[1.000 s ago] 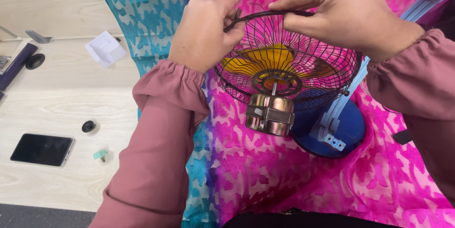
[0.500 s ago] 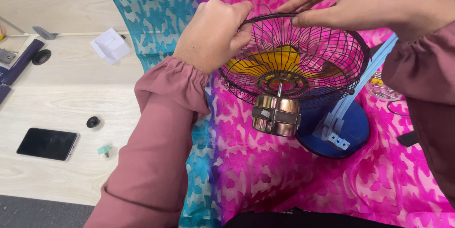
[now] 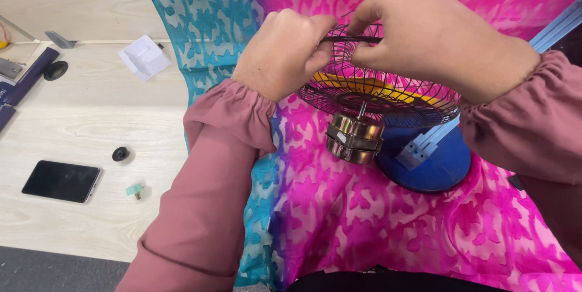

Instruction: The person uses a screwdriver to fasten screws into the blue plastic neck of a standing fan, then attaches the fan head with yellow blades and a metal motor housing to the base. They align and secure the front wire cage over the blades, completing the assembly.

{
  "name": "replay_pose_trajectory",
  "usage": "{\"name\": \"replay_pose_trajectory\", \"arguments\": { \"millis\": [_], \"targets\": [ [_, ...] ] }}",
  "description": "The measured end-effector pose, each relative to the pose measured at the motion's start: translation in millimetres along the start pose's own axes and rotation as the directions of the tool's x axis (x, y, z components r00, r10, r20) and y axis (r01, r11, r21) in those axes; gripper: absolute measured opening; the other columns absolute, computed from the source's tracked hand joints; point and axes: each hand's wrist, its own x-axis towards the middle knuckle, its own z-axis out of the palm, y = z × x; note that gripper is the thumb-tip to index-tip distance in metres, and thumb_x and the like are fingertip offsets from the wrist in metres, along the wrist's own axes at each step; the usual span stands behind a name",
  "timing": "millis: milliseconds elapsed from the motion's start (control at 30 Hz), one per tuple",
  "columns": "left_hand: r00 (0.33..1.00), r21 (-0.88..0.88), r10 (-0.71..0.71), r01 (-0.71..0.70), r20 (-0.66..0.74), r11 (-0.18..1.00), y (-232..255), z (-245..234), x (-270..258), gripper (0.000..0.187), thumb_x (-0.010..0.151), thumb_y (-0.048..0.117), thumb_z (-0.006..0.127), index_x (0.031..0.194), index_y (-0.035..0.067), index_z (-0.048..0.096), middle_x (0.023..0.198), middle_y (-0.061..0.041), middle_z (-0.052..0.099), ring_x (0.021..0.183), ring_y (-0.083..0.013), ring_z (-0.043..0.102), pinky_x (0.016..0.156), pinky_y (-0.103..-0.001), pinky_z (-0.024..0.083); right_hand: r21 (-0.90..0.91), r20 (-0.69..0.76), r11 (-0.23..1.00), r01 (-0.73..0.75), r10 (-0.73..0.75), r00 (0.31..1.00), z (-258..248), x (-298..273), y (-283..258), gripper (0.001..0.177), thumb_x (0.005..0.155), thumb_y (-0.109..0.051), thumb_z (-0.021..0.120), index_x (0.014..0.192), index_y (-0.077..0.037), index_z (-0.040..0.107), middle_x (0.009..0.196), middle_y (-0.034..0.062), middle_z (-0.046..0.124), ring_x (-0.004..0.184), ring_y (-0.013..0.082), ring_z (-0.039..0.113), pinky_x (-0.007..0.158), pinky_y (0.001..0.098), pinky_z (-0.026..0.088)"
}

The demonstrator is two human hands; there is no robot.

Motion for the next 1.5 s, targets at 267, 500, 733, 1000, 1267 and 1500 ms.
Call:
{"name": "replay_pose_trajectory", "arguments": {
  "millis": [267,500,733,1000,1267,1500],
  "targets": [
    [0.999,0.023,-0.033,0.032,0.023,0.999,8.7,3.9,-12.7,0.016,0.091,0.013,0.066,0.102,0.001,0.069,0.072,-0.021,0.068,0.069,-0.0437,0.066,0.066,-0.055,0.052,-0.055,-0.129,0.979,0.198,-0.203,0.971,18.3,-9.9,-4.0,0.028,0.076,-0.013,0.076,0.100,0.001,0.078,0.089,0.0223,0.072,0.081,0.0385,0.070,0.077,0.0460,0.057],
    [0.979,0.060,0.101,-0.092,-0.179,0.994,17.8,-7.3,-5.3,0.023,0.097,0.015,0.069,0.117,0.003,0.069,0.086,-0.017,0.073,0.076,-0.0368,0.070,0.068,-0.049,0.054,0.031,-0.207,0.975,0.222,-0.211,0.955,-3.1,-17.8,-0.3,0.030,0.079,-0.013,0.083,0.104,0.000,0.078,0.093,0.0181,0.073,0.077,0.0297,0.070,0.071,0.0378,0.056],
    [0.983,0.111,0.092,-0.075,-0.158,0.991,27.1,-45.6,-5.2,0.023,0.091,0.024,0.078,0.110,0.011,0.076,0.085,-0.014,0.074,0.076,-0.0358,0.071,0.066,-0.048,0.054,0.306,0.002,0.929,-0.210,0.220,0.976,-23.0,-24.7,-10.5,0.032,0.080,-0.016,0.084,0.109,-0.003,0.079,0.084,0.0105,0.078,0.069,0.0130,0.069,0.062,0.0289,0.054],
    [0.989,-0.044,0.060,-0.066,-0.136,0.997,45.3,-39.7,-19.4,0.021,0.089,0.023,0.076,0.106,0.011,0.079,0.088,-0.012,0.075,0.077,-0.0347,0.071,0.067,-0.047,0.054,0.558,0.126,0.803,-0.208,0.166,0.978,-6.1,-31.8,17.8,0.028,0.079,-0.002,0.080,0.107,0.000,0.080,0.091,0.0100,0.080,0.078,0.0138,0.073,0.073,0.0268,0.060],
    [0.998,-0.115,0.051,-0.055,-0.039,0.992,48.7,-26.0,-9.4,0.011,0.091,0.019,0.072,0.092,0.009,0.077,0.082,-0.013,0.073,0.078,-0.0358,0.070,0.069,-0.049,0.053,0.792,0.085,0.610,0.022,-0.145,0.986,10.2,-33.8,53.3,0.025,0.089,0.002,0.064,0.110,0.000,0.077,0.115,0.0111,0.078,0.131,0.0222,0.065,0.114,0.0356,0.050],
    [0.994,-0.189,0.084,-0.096,-0.071,0.977,43.9,-18.9,-3.3,0.015,0.090,0.017,0.071,0.100,0.007,0.078,0.083,-0.013,0.073,0.075,-0.0356,0.070,0.067,-0.047,0.054,0.760,0.230,0.641,-0.108,-0.109,0.967,13.9,-35.0,55.7,0.018,0.099,-0.011,0.062,0.107,0.001,0.074,0.115,0.0055,0.072,0.112,0.0150,0.064,0.099,0.0314,0.051]
  ]
}}
